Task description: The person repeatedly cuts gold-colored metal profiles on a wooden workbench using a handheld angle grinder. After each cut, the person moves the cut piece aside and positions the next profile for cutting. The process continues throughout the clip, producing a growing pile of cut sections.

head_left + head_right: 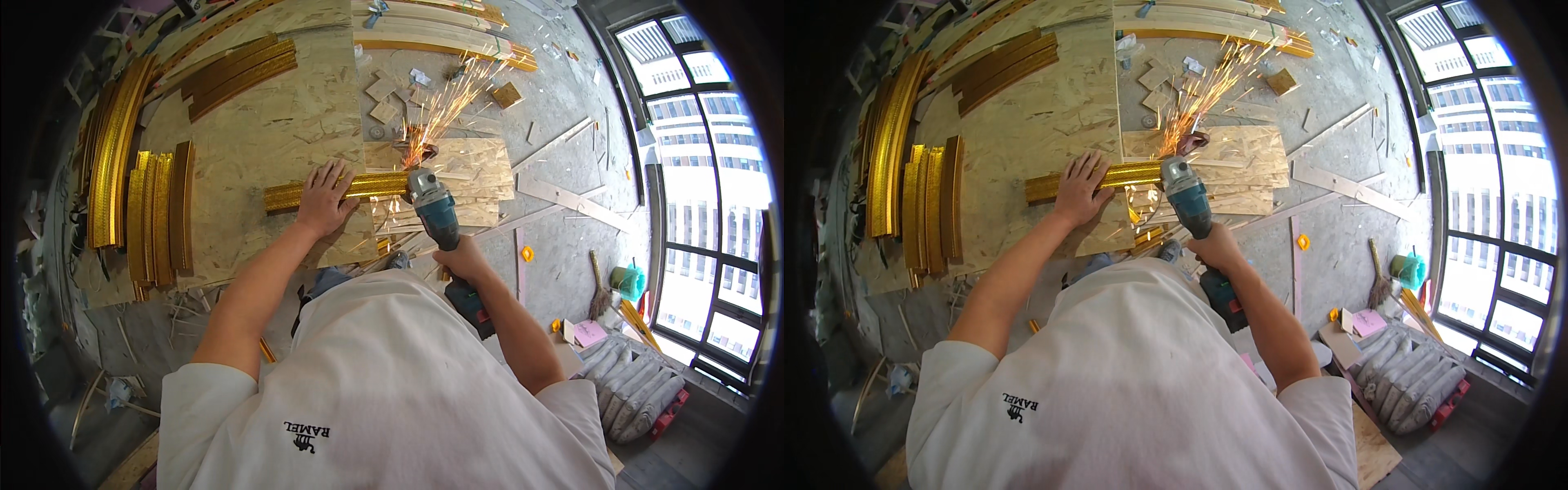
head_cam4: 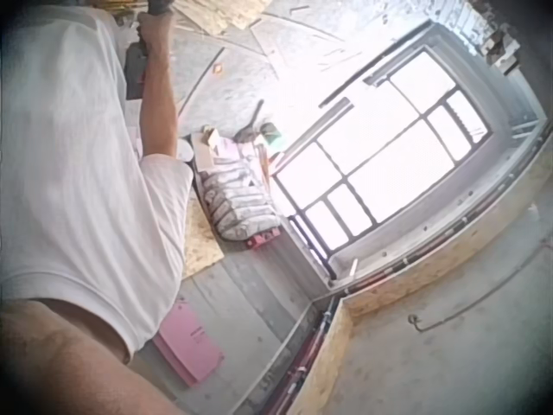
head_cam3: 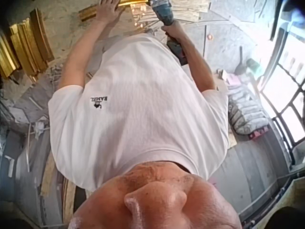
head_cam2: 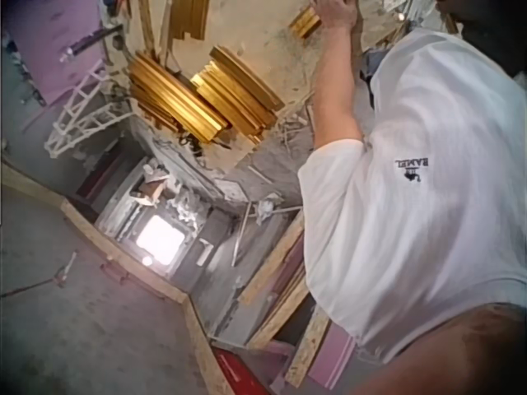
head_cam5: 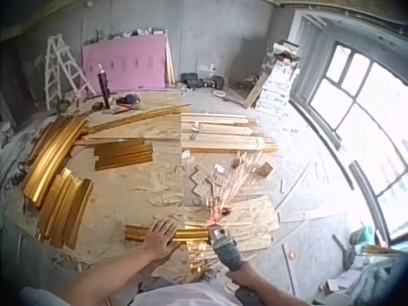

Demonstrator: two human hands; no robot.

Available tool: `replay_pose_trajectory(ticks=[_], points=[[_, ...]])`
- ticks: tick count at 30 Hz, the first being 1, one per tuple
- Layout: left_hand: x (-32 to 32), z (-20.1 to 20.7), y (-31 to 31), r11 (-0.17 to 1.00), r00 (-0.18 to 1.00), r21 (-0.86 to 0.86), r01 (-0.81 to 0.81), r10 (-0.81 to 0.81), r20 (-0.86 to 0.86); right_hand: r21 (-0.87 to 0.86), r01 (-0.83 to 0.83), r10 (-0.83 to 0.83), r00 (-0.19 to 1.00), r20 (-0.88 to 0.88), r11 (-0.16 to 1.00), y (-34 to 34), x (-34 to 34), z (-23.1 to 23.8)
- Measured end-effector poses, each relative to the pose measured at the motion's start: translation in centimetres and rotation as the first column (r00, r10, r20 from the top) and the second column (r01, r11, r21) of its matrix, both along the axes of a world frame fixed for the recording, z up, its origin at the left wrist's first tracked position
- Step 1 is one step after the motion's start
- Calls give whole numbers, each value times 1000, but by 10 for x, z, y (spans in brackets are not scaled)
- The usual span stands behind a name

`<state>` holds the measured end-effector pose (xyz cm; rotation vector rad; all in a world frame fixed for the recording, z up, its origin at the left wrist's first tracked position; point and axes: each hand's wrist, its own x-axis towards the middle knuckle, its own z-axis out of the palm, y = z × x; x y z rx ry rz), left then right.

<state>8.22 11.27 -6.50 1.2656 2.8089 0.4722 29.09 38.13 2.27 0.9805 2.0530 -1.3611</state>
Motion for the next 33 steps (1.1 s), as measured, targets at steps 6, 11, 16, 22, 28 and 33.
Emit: replay_pose_trajectory(ticks=[6,11,16,22,28,33], points=[[-1,-3,0,999,1000,-35,-5,5,-1,12,3,-3,1000,-1,1000,-3,-7,4],[-1,-2,1,1000,1000,14,3,-3,-8,-6,41,-42,998,-36,999,-4,-12,-1],[1,6,-1,1000,1000,27,16,-16,13,27,58,-58,998,-5,998,-7,-28,2],[-1,-3,3,999,997,29,45,-47,55,93,176,-168,982,-90,980,-10,-60,1],[-82,18,-33,967,974,-133,-216,205,-92,51,353,-333,915,-227,934,14,-40,0],[-137,46,-97,844,824,57,-533,533,-191,96,444,-429,891,-148,891,36,11,-17]])
